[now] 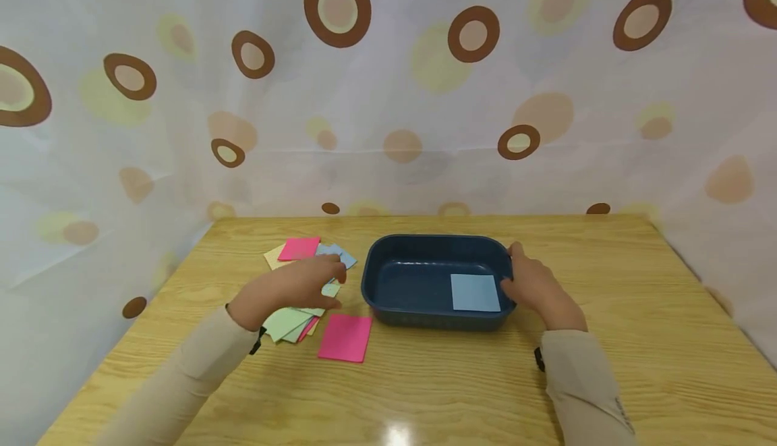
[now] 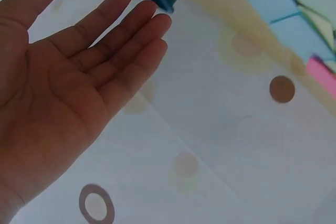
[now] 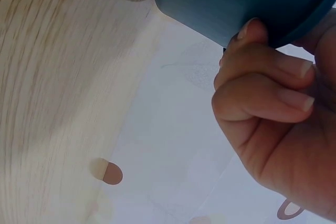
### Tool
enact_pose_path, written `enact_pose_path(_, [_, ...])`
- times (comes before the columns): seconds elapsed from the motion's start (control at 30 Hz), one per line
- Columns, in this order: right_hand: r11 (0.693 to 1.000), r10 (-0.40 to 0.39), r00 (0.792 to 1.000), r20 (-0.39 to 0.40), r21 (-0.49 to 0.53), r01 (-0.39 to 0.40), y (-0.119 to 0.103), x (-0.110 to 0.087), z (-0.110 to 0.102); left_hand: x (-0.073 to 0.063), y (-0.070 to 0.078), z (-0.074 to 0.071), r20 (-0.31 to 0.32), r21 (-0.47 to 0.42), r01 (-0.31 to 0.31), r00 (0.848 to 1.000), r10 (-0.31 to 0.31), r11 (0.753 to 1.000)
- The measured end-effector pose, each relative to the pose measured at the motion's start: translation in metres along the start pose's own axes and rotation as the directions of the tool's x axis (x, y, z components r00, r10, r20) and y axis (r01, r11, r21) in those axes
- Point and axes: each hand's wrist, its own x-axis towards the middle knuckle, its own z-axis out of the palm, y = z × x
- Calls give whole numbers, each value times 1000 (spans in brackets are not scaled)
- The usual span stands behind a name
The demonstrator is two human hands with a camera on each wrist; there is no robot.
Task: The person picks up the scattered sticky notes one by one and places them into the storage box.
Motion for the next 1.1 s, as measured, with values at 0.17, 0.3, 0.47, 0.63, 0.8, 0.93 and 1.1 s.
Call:
enact_pose_path(0.17, [1000,11,1000,7,-6,-11,-1,0,0,-2,2,39,114,-57,-24,993,31,998])
enact_pose_path(0.3, [1000,10,1000,8,-9,-10,0,0,1,-3,0,62,119,-63,-38,992,46,997])
enact_pose_path(0.47, [1000,0,1000,4,-15,0,-1,0,2,-4,-3,73,93,-37,-46,994,49,998])
enact_pose_path(0.63, [1000,4,1000,2,-18,-4,-1,1,1,-1,-2,71,62,9,-63,996,63,998])
enact_pose_path(0.8, [1000,2,1000,3,-15,-2,0,0,0,3,-1,69,75,61,-1,997,-4,998])
enact_pose_path(0.93, [1000,-1,1000,8,-9,2,0,1,0,2,-2,68,63,73,32,997,-37,997])
enact_pose_path(1.1, [1000,-5,1000,5,-5,5,0,0,0,1,-4,70,34,49,25,999,-27,998])
